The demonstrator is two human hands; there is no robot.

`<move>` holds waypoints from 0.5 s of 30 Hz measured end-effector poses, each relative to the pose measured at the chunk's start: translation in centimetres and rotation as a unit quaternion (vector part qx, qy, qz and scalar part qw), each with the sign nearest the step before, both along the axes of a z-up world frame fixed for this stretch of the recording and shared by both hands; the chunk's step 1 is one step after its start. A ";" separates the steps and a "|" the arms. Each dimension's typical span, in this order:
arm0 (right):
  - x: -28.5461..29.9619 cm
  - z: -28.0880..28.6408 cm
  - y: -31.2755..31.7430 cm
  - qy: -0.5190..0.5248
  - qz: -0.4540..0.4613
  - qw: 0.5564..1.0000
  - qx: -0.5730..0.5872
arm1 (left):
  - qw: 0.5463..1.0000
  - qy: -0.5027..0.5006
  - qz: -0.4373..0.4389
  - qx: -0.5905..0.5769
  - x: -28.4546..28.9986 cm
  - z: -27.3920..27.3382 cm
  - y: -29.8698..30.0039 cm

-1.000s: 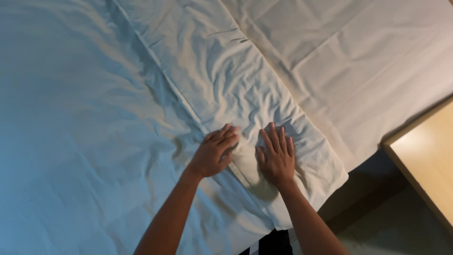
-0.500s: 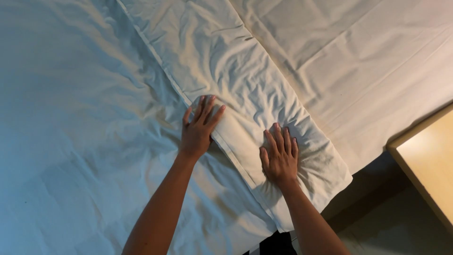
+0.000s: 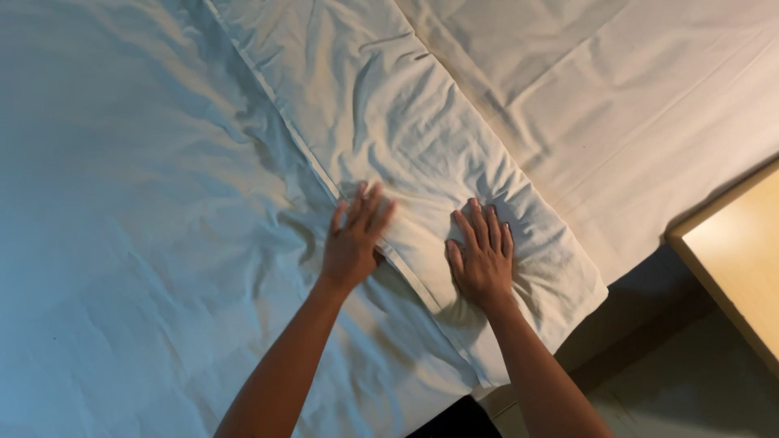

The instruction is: The person folds a white duvet cover on a bed, rolling it lengthwise and smoothing the fabric. They then tuck the folded edge under the mattress and adjust the sheet along the side of the bed.

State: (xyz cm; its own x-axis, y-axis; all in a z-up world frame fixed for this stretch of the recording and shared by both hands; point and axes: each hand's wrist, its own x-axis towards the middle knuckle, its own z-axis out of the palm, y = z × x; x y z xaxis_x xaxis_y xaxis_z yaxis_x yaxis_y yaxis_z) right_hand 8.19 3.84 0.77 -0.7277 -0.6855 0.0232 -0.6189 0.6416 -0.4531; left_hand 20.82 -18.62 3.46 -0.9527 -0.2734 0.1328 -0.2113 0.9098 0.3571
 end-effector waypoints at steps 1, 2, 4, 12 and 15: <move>0.2 0.1 0.0 0.000 -0.002 1.000 -0.001 | 1.000 0.000 -0.002 -0.001 0.2 -0.1 1.2; 0.4 0.1 0.1 -0.005 -0.008 1.000 -0.002 | 0.999 -0.011 -0.035 0.006 0.3 -0.2 2.3; 1.2 0.0 0.3 -0.012 -0.016 1.000 -0.004 | 0.997 -0.023 -0.069 0.012 0.7 -0.7 4.4; 6.1 2.1 2.4 -0.077 0.067 0.995 -0.018 | 0.995 0.030 -0.074 0.053 1.4 -1.3 7.4; 8.0 1.8 2.6 -0.046 0.015 0.997 -0.059 | 0.996 0.042 -0.078 0.022 1.9 -0.6 7.7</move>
